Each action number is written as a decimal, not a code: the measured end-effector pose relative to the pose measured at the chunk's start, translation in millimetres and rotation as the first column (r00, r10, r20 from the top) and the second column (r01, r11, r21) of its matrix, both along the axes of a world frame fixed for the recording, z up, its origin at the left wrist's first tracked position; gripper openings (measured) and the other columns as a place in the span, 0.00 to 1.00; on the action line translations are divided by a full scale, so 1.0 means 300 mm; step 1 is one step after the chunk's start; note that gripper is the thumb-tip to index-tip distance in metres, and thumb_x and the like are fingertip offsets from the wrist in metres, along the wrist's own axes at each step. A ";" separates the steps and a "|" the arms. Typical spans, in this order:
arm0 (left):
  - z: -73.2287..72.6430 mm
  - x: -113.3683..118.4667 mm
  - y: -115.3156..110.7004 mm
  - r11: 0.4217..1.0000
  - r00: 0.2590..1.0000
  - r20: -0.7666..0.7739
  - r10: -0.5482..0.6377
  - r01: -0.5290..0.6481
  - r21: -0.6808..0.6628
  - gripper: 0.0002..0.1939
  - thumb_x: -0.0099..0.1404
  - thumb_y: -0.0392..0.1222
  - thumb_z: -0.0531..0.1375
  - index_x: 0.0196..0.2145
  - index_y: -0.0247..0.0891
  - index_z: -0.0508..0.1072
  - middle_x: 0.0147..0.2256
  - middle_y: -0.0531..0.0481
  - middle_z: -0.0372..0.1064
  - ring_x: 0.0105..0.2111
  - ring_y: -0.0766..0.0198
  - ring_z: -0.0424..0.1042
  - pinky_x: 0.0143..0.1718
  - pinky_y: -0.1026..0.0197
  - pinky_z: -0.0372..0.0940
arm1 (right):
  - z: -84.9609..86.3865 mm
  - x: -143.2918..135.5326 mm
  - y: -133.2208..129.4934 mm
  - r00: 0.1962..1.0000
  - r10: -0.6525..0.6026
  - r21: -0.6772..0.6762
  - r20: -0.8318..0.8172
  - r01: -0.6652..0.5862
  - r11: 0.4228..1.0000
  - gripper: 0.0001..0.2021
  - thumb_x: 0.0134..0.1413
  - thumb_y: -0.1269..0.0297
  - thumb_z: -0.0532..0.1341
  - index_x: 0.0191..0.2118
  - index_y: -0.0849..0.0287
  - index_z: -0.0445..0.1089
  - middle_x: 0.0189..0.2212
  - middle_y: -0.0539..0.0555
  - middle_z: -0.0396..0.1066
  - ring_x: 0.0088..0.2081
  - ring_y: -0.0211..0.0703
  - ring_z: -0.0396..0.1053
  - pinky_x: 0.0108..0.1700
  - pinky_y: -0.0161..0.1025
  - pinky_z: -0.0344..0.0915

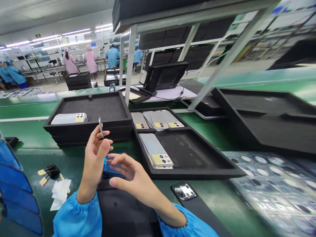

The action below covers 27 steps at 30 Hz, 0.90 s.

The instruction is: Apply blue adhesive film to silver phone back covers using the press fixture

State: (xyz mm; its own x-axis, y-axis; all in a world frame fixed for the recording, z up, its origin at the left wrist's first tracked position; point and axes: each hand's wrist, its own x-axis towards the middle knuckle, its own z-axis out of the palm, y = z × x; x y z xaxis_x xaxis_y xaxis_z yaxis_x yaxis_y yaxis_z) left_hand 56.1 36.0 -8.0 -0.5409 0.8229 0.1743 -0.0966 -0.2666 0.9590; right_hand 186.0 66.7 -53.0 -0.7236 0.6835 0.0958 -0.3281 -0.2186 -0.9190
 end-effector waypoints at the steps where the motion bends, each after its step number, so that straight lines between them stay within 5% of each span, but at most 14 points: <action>1: 0.000 -0.001 0.000 1.000 1.000 0.005 0.004 -0.004 -0.002 0.34 0.55 0.62 0.70 0.55 0.44 0.73 0.50 0.46 0.72 0.39 0.64 0.72 0.38 0.64 0.71 | 0.000 -0.001 0.001 1.000 -0.004 0.002 0.000 0.004 1.000 0.21 0.41 0.55 0.78 0.38 0.54 0.71 0.56 0.58 0.72 0.57 0.53 0.73 0.63 0.51 0.67; 7: 0.000 -0.014 0.005 0.999 0.997 0.066 0.031 -0.032 0.003 0.36 0.53 0.64 0.71 0.54 0.43 0.73 0.47 0.48 0.72 0.37 0.66 0.71 0.35 0.65 0.72 | -0.004 0.001 0.005 1.000 -0.006 -0.007 -0.030 0.006 1.000 0.17 0.46 0.57 0.77 0.42 0.52 0.79 0.66 0.57 0.64 0.60 0.54 0.72 0.64 0.50 0.67; 21: -0.013 -0.010 0.015 0.998 0.991 0.123 0.051 -0.056 0.040 0.35 0.51 0.62 0.73 0.52 0.44 0.73 0.48 0.49 0.71 0.39 0.66 0.74 0.41 0.63 0.74 | -0.030 -0.018 0.015 0.997 -0.011 -0.143 -0.071 0.001 0.990 0.23 0.40 0.55 0.79 0.45 0.47 0.79 0.53 0.52 0.76 0.60 0.52 0.70 0.64 0.52 0.66; 27: -0.026 0.016 0.010 0.992 1.000 0.003 0.025 -0.025 0.126 0.36 0.55 0.62 0.71 0.57 0.46 0.69 0.51 0.46 0.71 0.47 0.60 0.75 0.49 0.58 0.73 | -0.029 -0.008 0.017 0.998 -0.034 -0.040 -0.049 0.032 0.999 0.31 0.37 0.59 0.80 0.49 0.49 0.71 0.53 0.53 0.75 0.57 0.48 0.73 0.66 0.50 0.63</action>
